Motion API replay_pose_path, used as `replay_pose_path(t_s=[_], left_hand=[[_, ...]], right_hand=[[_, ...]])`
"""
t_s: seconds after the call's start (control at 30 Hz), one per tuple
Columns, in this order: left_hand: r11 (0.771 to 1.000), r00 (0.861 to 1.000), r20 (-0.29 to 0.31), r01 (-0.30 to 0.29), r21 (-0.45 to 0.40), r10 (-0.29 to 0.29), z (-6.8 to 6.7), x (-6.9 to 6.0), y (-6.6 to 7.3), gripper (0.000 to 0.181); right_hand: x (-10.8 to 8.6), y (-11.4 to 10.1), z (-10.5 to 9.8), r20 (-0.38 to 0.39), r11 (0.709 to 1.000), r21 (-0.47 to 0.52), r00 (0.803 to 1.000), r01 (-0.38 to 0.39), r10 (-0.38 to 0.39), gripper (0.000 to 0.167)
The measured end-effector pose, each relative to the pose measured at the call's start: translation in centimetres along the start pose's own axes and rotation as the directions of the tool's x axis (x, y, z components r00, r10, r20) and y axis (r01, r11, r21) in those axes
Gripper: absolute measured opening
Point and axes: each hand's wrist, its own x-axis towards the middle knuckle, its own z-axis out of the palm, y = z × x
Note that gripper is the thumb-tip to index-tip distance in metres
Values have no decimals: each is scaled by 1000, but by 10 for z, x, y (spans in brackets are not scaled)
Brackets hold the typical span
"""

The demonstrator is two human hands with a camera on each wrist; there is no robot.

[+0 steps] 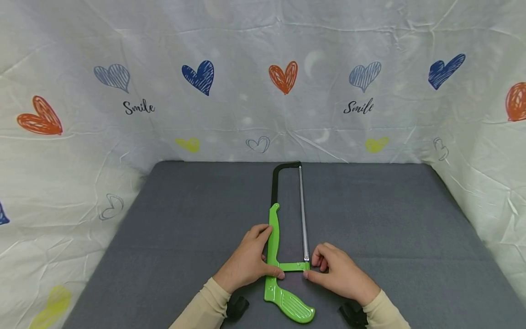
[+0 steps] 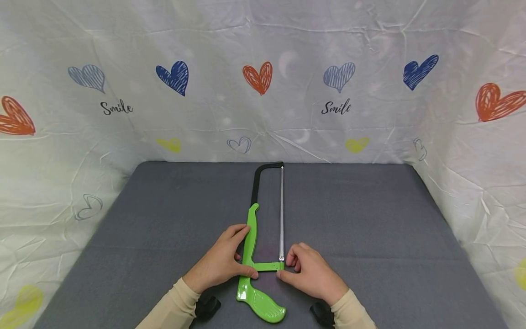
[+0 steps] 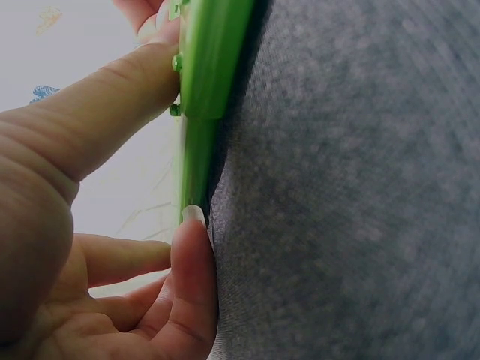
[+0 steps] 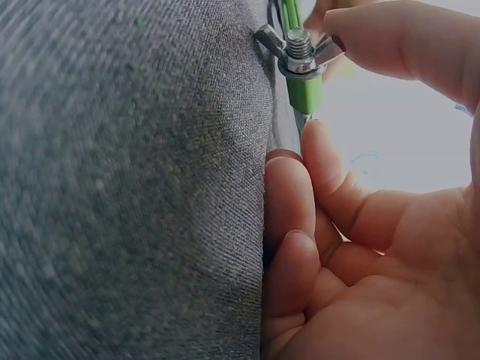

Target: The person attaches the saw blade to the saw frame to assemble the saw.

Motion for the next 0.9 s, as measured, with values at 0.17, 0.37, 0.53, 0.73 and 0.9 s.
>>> replay_pose_path(t_s=[0.17, 0.37, 0.53, 0.73, 0.9], left_hand=[[1000, 1000, 2, 4, -10, -4, 0, 0, 0, 125], [1000, 1000, -1, 5, -12, -5, 0, 0, 0, 125], [1000, 1000, 0, 8, -13, -8, 0, 0, 1, 125], [1000, 1000, 4, 13, -23, -13, -1, -1, 1, 125], [1000, 1000, 0, 11, -27, -11, -1, -1, 1, 125]], right_hand=[[0, 0, 0, -4, 1000, 1, 1000, -5, 5, 30], [0, -1, 0, 2, 1000, 7, 1000, -12, 12, 28], [0, -1, -2, 11, 1000, 18, 1000, -7, 7, 28], [0, -1, -3, 39, 999, 21, 999, -35, 34, 27], [1, 0, -5, 59, 999, 21, 997, -42, 41, 26]])
